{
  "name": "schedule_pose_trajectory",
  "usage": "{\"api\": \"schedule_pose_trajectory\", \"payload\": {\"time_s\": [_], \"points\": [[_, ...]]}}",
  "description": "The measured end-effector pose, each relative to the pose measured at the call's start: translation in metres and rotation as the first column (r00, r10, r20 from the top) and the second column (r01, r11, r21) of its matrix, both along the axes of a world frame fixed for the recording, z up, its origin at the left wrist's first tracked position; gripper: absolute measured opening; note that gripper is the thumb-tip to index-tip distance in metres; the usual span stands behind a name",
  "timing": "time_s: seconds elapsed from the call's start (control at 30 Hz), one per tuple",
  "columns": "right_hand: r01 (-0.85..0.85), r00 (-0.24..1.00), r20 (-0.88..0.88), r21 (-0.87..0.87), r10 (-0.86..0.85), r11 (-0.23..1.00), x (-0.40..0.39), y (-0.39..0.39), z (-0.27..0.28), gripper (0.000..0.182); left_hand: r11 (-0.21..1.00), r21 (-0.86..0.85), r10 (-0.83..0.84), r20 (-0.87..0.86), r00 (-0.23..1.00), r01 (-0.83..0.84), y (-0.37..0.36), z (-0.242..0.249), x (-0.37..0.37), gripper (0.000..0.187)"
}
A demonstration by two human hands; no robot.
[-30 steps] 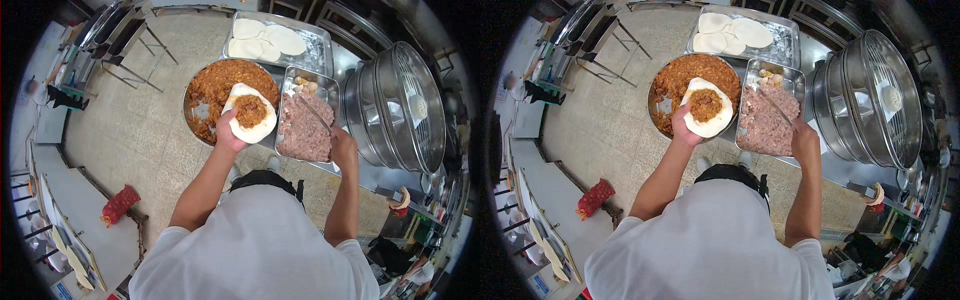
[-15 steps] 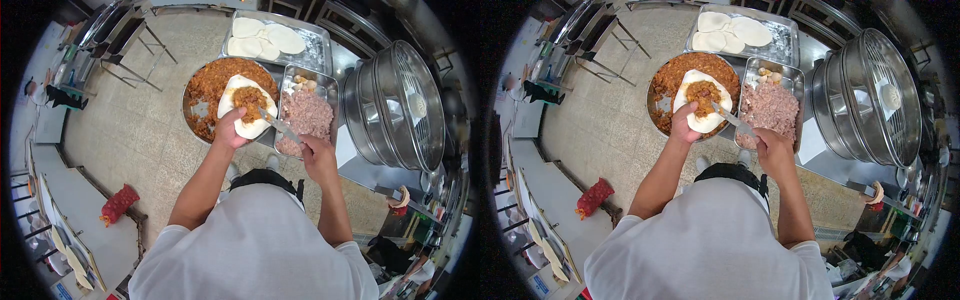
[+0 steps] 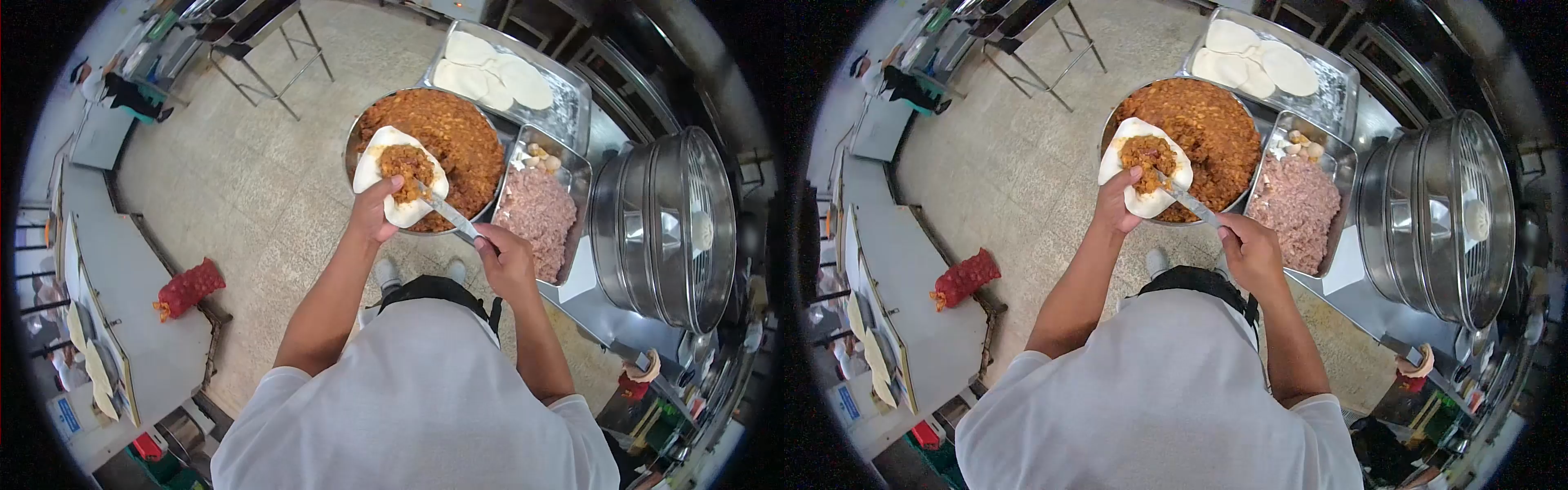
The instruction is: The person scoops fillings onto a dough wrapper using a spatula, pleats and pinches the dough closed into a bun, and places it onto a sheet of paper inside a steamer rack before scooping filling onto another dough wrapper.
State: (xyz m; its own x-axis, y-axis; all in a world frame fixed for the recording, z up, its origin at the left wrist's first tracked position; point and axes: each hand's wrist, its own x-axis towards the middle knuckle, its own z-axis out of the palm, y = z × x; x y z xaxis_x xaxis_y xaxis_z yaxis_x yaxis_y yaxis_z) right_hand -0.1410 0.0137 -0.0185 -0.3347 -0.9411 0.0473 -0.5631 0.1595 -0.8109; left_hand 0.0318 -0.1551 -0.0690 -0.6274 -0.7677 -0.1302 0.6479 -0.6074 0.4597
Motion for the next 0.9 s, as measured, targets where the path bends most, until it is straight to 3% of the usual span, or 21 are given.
{"api": "schedule_pose_trajectory", "payload": {"time_s": [0.17, 0.23, 0.37, 0.43, 0.5, 0.53, 0.57, 0.77, 0.83, 0.9], "points": [[-0.081, 0.994, 0.080, 0.023, 0.079, 0.996, 0.010, -0.015, -0.007, 0.019, 0.997, 0.028, 0.068, -0.023, 0.997, -0.068, -0.003, -0.003, 0.019, 0.056], [-0.055, 0.968, 0.247, 0.052, 0.040, 0.997, 0.013, -0.019, -0.010, 0.018, 0.995, 0.033, 0.092, -0.044, 0.995, -0.091, -0.005, -0.006, 0.027, 0.056], [0.014, 0.951, 0.309, 0.070, -0.035, 0.997, 0.006, -0.023, -0.026, 0.018, 0.994, 0.092, 0.068, -0.146, 0.987, -0.055, -0.009, -0.004, 0.039, 0.056], [0.076, 0.958, 0.279, -0.016, -0.069, 0.997, -0.002, -0.026, -0.029, 0.020, 0.995, 0.081, 0.070, -0.151, 0.986, -0.058, -0.012, -0.005, 0.042, 0.057], [0.092, 0.975, 0.200, 0.011, -0.092, 0.996, -0.013, -0.034, -0.024, 0.021, 0.997, -0.007, 0.080, -0.085, 0.993, -0.081, -0.016, -0.008, 0.046, 0.064], [0.058, 0.984, -0.166, -0.042, -0.064, 0.997, -0.022, -0.042, -0.025, 0.022, 0.997, -0.005, 0.075, -0.084, 0.994, -0.076, -0.017, -0.010, 0.048, 0.064], [0.010, 0.858, -0.511, -0.075, -0.047, 0.997, -0.028, -0.042, -0.026, 0.024, 0.997, 0.006, 0.076, -0.082, 0.994, -0.076, -0.017, -0.010, 0.050, 0.065], [0.028, 0.911, -0.404, -0.149, -0.086, 0.988, -0.026, -0.039, 0.017, 0.028, 0.990, 0.126, 0.080, -0.194, 0.978, -0.056, -0.014, -0.005, 0.049, 0.066], [-0.096, 0.975, -0.209, -0.096, 0.074, 0.991, -0.011, -0.030, 0.030, 0.024, 0.990, 0.142, 0.048, -0.205, 0.978, -0.019, -0.011, -0.005, 0.046, 0.065], [-0.168, 0.946, -0.304, -0.155, 0.115, 0.974, -0.003, -0.031, 0.029, 0.024, 0.988, 0.154, 0.044, -0.171, 0.984, -0.017, -0.010, -0.010, 0.043, 0.062]]}}
